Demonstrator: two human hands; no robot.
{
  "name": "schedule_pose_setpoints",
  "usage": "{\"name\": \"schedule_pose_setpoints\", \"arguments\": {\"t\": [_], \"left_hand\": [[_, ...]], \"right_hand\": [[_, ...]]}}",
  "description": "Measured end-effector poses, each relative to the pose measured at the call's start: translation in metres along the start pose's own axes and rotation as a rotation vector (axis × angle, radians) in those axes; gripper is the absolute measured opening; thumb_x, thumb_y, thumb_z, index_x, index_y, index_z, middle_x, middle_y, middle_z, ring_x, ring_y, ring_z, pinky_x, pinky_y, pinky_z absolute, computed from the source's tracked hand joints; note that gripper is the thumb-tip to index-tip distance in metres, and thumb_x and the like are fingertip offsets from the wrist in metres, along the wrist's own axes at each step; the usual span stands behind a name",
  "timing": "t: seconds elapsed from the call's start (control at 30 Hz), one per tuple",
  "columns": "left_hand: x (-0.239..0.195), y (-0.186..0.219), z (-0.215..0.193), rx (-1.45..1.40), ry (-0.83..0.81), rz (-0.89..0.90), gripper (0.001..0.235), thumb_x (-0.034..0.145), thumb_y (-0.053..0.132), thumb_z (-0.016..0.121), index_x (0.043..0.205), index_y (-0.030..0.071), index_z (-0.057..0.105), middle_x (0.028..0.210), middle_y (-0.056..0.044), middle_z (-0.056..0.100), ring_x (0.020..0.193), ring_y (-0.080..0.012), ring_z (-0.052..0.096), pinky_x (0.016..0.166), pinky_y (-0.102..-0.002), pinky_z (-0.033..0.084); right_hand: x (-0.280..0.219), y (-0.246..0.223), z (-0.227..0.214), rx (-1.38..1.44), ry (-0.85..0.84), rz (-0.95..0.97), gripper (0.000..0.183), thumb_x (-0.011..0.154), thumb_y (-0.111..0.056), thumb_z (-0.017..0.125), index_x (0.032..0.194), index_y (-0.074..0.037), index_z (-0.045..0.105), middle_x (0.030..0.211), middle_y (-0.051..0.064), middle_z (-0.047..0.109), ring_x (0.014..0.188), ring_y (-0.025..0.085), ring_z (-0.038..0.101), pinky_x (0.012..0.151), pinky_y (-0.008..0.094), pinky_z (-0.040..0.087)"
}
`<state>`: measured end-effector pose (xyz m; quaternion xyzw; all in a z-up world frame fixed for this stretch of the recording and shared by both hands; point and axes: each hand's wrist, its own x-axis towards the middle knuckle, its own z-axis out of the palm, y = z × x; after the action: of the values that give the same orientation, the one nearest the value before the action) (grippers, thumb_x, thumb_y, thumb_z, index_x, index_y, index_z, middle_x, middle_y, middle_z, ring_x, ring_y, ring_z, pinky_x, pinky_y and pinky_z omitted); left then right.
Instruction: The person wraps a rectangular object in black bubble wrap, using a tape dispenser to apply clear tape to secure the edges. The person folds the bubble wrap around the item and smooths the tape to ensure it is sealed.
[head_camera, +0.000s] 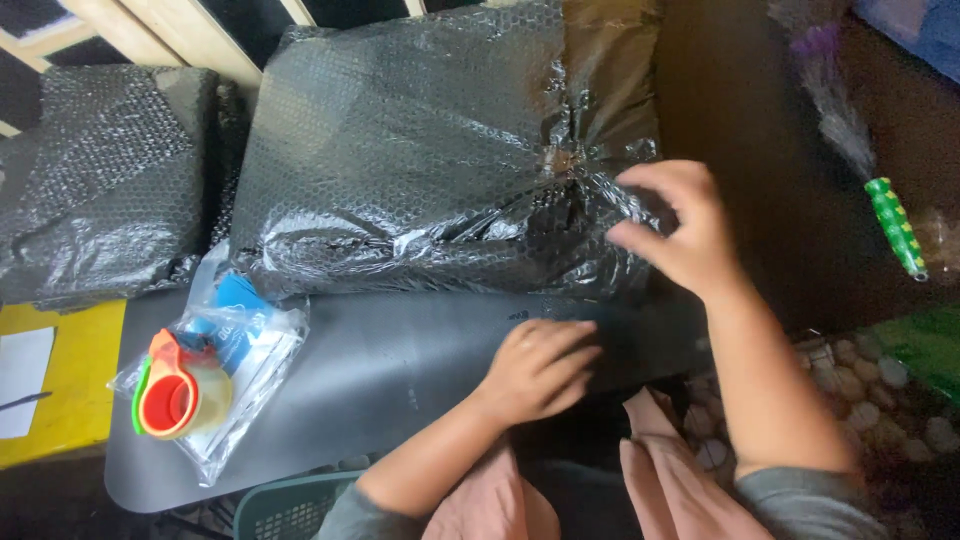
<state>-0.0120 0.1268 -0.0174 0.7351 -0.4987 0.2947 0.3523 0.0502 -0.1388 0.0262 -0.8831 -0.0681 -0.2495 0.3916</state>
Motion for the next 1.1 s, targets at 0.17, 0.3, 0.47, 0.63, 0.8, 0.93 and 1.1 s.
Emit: {"name": "schedule_pose_setpoints", "arguments": {"t": [0.17, 0.3, 0.47, 0.63, 0.8, 0.93, 1.1], "left_hand": [[-0.056, -0.012, -0.073, -0.095, -0.059, -0.455, 0.029, 0.089, 0.022, 0.073, 0.116, 0.013, 0.075, 0.125, -0.014, 0.07, 0.109, -0.0345, 0.07, 0.089, -0.045, 0.054], [-0.087, -0.005, -0.108, -0.07, 0.063, -0.749, 0.025, 0.096, 0.023, 0.064, 0.114, 0.007, 0.069, 0.126, -0.018, 0.067, 0.121, -0.0302, 0.066, 0.1, -0.039, 0.052], [-0.119, 0.0, -0.136, -0.039, 0.188, -0.879, 0.027, 0.097, 0.022, 0.061, 0.119, 0.007, 0.066, 0.131, -0.014, 0.065, 0.125, -0.0267, 0.062, 0.098, -0.036, 0.054], [-0.139, 0.01, -0.122, -0.06, 0.576, -0.943, 0.064, 0.101, 0.046, 0.052, 0.152, 0.011, 0.037, 0.157, -0.014, 0.041, 0.143, -0.0341, 0.047, 0.111, -0.048, 0.046], [-0.124, 0.036, -0.105, -0.151, 0.594, -0.912, 0.097, 0.088, 0.062, 0.064, 0.156, 0.007, 0.022, 0.164, -0.015, 0.025, 0.151, -0.0339, 0.033, 0.118, -0.051, 0.038], [-0.077, 0.072, -0.098, -0.46, 0.425, -0.937, 0.133, 0.068, 0.038, 0.088, 0.161, 0.009, -0.003, 0.169, -0.016, 0.003, 0.156, -0.0292, 0.019, 0.124, -0.043, 0.021], [-0.097, 0.053, -0.086, -0.199, 0.12, -1.005, 0.15, 0.063, 0.065, 0.083, 0.16, 0.01, -0.018, 0.169, -0.024, -0.022, 0.158, -0.0377, -0.013, 0.125, -0.057, 0.001]], "right_hand": [[-0.036, 0.014, 0.036, 0.528, 0.25, 0.358, 0.055, 0.109, -0.034, 0.052, 0.152, -0.001, 0.041, 0.151, 0.028, 0.041, 0.142, 0.042, 0.036, 0.12, 0.053, 0.027], [-0.05, -0.016, 0.028, 0.619, 0.07, 0.511, 0.082, 0.093, -0.06, 0.047, 0.156, -0.011, 0.027, 0.153, 0.016, 0.044, 0.137, 0.031, 0.046, 0.112, 0.047, 0.037], [-0.09, -0.111, 0.013, 0.074, -0.314, 0.677, 0.069, 0.084, -0.045, 0.064, 0.137, -0.009, 0.038, 0.124, 0.012, 0.055, 0.099, 0.026, 0.062, 0.079, 0.043, 0.054], [-0.096, -0.109, -0.007, 0.124, -1.066, 0.009, 0.099, 0.067, -0.053, 0.097, 0.152, -0.027, 0.052, 0.154, 0.004, 0.054, 0.137, 0.023, 0.055, 0.112, 0.037, 0.04], [0.011, -0.025, -0.005, 0.329, -0.125, -0.185, 0.021, 0.094, -0.02, 0.072, 0.112, -0.011, 0.072, 0.116, 0.007, 0.073, 0.108, 0.02, 0.069, 0.098, 0.035, 0.053], [0.078, 0.065, 0.028, 0.025, -0.067, 0.165, 0.032, 0.109, -0.035, 0.059, 0.12, -0.008, 0.07, 0.123, 0.01, 0.069, 0.114, 0.026, 0.062, 0.097, 0.04, 0.043], [0.077, 0.014, 0.015, -0.183, -0.281, 0.402, 0.06, 0.1, -0.055, 0.055, 0.124, -0.002, 0.069, 0.122, 0.023, 0.069, 0.111, 0.045, 0.062, 0.088, 0.053, 0.045]]}}
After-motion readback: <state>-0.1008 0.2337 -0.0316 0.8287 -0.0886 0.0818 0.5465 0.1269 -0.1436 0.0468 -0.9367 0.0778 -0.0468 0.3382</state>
